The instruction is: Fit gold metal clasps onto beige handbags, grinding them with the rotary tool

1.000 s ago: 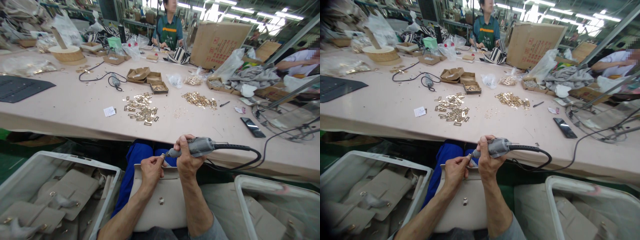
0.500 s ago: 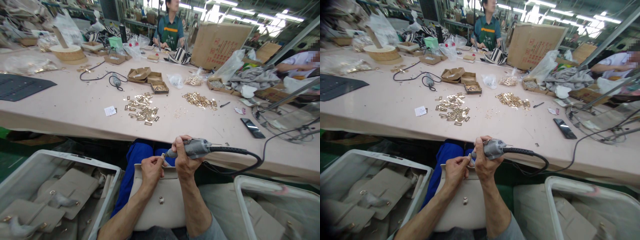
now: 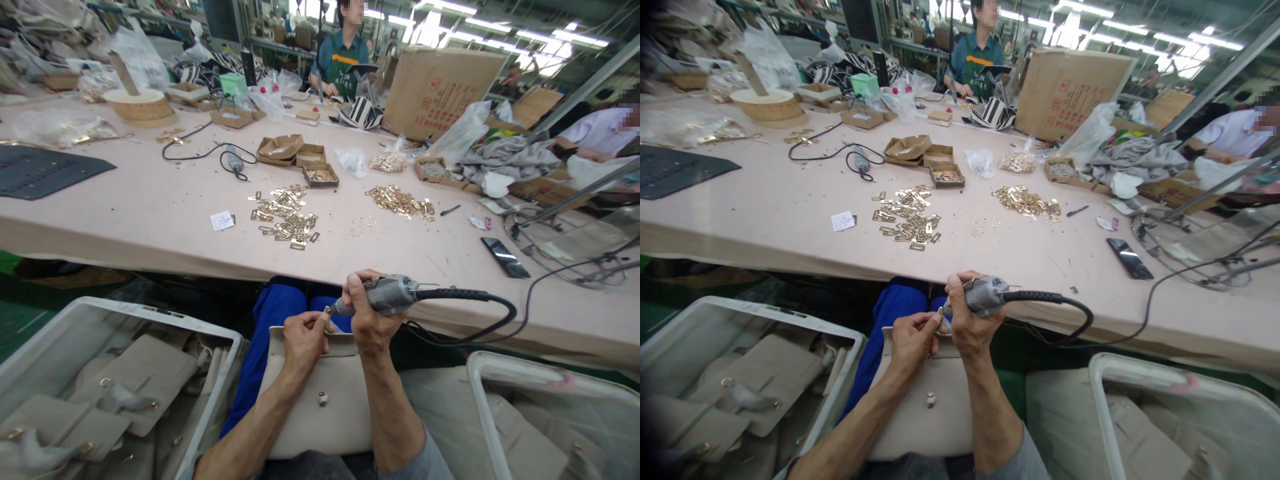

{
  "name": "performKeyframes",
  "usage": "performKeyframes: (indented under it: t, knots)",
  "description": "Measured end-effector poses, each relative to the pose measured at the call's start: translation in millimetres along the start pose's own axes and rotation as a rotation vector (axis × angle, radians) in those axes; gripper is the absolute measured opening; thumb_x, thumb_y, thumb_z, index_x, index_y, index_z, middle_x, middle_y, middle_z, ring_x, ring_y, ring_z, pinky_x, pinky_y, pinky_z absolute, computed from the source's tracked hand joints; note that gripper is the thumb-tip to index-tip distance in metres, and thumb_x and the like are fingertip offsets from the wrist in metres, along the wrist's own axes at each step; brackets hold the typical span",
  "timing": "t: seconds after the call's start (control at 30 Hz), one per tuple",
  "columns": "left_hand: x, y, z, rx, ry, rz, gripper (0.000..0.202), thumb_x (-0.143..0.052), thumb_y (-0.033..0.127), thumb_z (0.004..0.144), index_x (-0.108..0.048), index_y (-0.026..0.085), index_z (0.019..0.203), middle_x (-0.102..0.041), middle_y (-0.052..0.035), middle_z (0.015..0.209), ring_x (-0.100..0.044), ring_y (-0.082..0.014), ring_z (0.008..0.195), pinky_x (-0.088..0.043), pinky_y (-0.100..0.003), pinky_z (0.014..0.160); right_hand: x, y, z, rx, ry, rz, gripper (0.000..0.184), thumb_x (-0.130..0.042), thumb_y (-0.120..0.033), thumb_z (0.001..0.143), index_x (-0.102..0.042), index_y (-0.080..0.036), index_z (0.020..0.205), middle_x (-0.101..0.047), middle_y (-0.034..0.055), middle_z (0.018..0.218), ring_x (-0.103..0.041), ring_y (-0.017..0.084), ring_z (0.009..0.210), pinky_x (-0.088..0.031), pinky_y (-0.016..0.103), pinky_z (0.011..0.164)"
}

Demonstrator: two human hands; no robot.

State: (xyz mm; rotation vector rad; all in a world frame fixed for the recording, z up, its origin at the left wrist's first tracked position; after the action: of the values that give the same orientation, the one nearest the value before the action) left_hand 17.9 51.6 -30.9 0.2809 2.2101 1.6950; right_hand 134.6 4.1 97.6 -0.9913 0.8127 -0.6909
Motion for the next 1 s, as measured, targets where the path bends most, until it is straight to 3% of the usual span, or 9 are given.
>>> performKeyframes:
  t: [0.67,0.9,1.0]
  knots:
    - [-0.7,-12.4,-3.8,-0.064,-0.051,-0.061,0.029,-0.075,0.039,0.083,-0.075,0.01,0.086,-0.072,-0.0063,0.065,-0.054,-0.0099,0.034,-0.035,-0.017,0.033,0.7,11.1,1.8,-0.058,-0.212,0.012,0.021,-0.081,-0.031,0.085,-0.066,-0.015,0.086,-0.06,-0.0004,0.065,-0.055,0.012,0.048,-0.046,0.024,0.045]
    - [-1.6,-12.7,-8.2,-0.104,-0.082,-0.002,0.027,-0.071,0.037,0.087,-0.073,0.011,0.078,-0.07,-0.0048,0.064,-0.054,-0.0098,0.035,-0.035,-0.017,0.034,-8.9,14.2,-1.4,-0.074,-0.483,0.027,0.018,-0.082,-0.026,0.083,-0.068,-0.015,0.085,-0.065,0.0028,0.076,-0.061,0.014,0.061,-0.05,0.024,0.052]
    - [-1.6,-13.3,-8.7,-0.112,-0.091,0.008,0.029,-0.071,0.038,0.087,-0.071,0.012,0.073,-0.069,-0.0046,0.062,-0.054,-0.0099,0.034,-0.034,-0.017,0.034,-8.5,15.9,0.0,-0.049,-0.43,0.004,0.018,-0.082,-0.027,0.083,-0.069,-0.015,0.083,-0.066,0.003,0.074,-0.061,0.014,0.06,-0.05,0.024,0.052]
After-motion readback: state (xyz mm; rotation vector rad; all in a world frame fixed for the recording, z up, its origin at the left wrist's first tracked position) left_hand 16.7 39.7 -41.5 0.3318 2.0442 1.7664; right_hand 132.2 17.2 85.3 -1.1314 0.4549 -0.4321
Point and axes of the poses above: each hand's wrist, its own z-axis towards the middle knuckle, its own x-axis out of the back of the hand, y = z × x, the point moved 6 cm from there along z, towards the middle knuckle
